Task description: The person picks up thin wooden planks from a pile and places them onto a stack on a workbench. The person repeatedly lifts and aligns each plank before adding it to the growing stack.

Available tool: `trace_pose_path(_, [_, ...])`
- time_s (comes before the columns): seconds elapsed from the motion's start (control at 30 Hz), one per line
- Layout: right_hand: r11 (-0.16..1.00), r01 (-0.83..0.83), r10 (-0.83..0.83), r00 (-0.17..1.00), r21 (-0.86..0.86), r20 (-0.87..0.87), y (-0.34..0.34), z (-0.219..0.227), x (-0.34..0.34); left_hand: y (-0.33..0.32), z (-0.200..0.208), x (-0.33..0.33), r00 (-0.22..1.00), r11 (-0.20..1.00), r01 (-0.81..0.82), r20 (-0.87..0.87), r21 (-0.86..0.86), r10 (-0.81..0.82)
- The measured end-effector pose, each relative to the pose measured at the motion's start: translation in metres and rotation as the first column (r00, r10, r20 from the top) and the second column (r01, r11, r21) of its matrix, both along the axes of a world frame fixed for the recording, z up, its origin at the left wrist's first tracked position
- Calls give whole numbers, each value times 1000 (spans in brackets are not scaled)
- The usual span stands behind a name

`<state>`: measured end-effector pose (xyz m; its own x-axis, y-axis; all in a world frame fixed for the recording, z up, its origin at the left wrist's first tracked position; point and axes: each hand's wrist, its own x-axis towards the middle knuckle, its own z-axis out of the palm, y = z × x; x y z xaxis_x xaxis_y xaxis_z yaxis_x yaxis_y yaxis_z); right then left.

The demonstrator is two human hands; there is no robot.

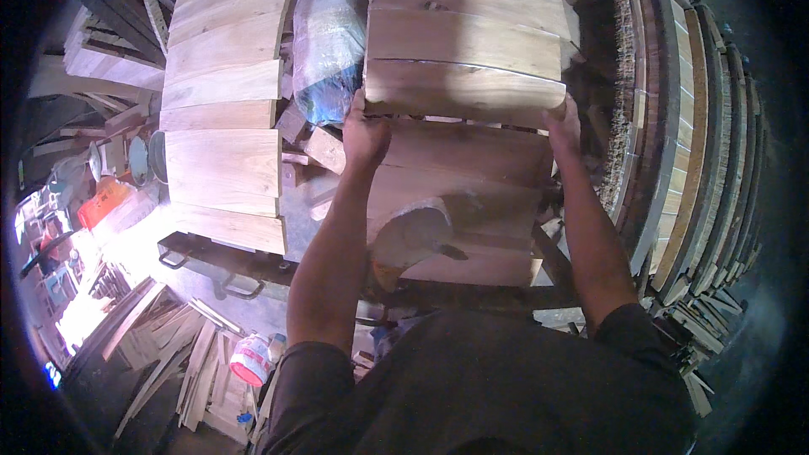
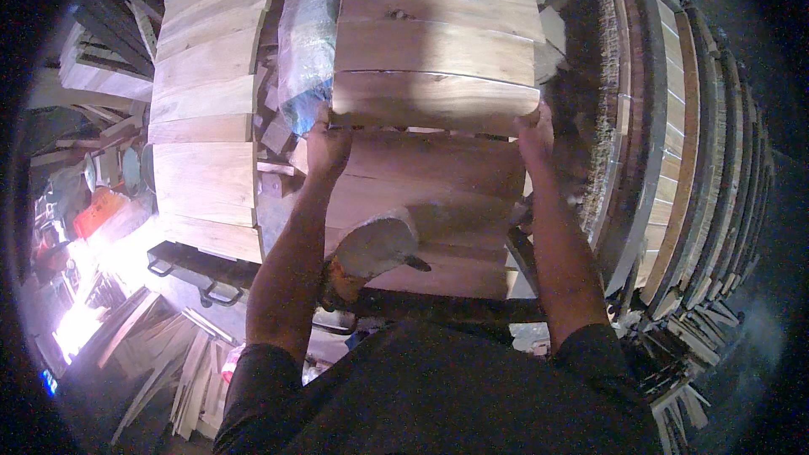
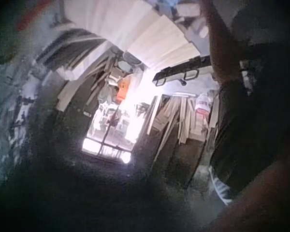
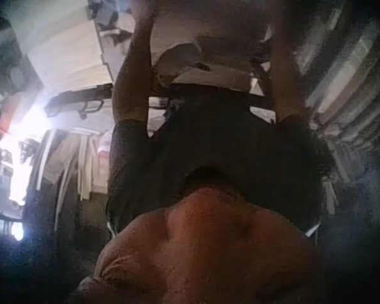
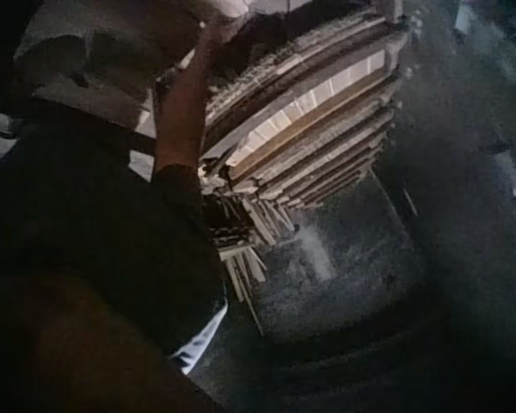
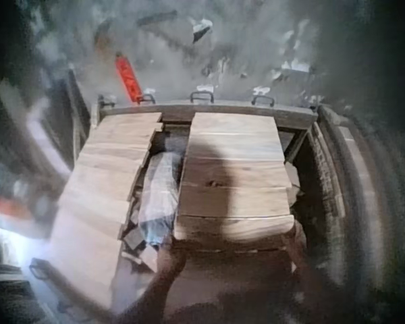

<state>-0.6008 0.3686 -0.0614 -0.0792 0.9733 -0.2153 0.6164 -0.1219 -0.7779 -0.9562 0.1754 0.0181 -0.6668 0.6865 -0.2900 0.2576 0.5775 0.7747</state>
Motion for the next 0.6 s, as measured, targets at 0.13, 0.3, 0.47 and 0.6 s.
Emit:
trace_pose_path(0.13, [995,63,-69,993,-72,-92,-14,29,-21,-12,-40,-11,995,991,-18,96,131,5])
trace_pose_path(0.3, [999,33,-35,995,-19,-91,-13,12,-8,-11,-34,-8,980,993,-28,198,115,5])
trace_pose_path(0.47, [1000,23,-22,1000,-19,2,-17,38,-29,-17,-39,-13,995,999,36,89,-1,-35])
trace_pose_path(0.6, [999,-36,40,978,-26,203,-8,27,-14,-7,-9,-14,980,998,60,188,35,-66])
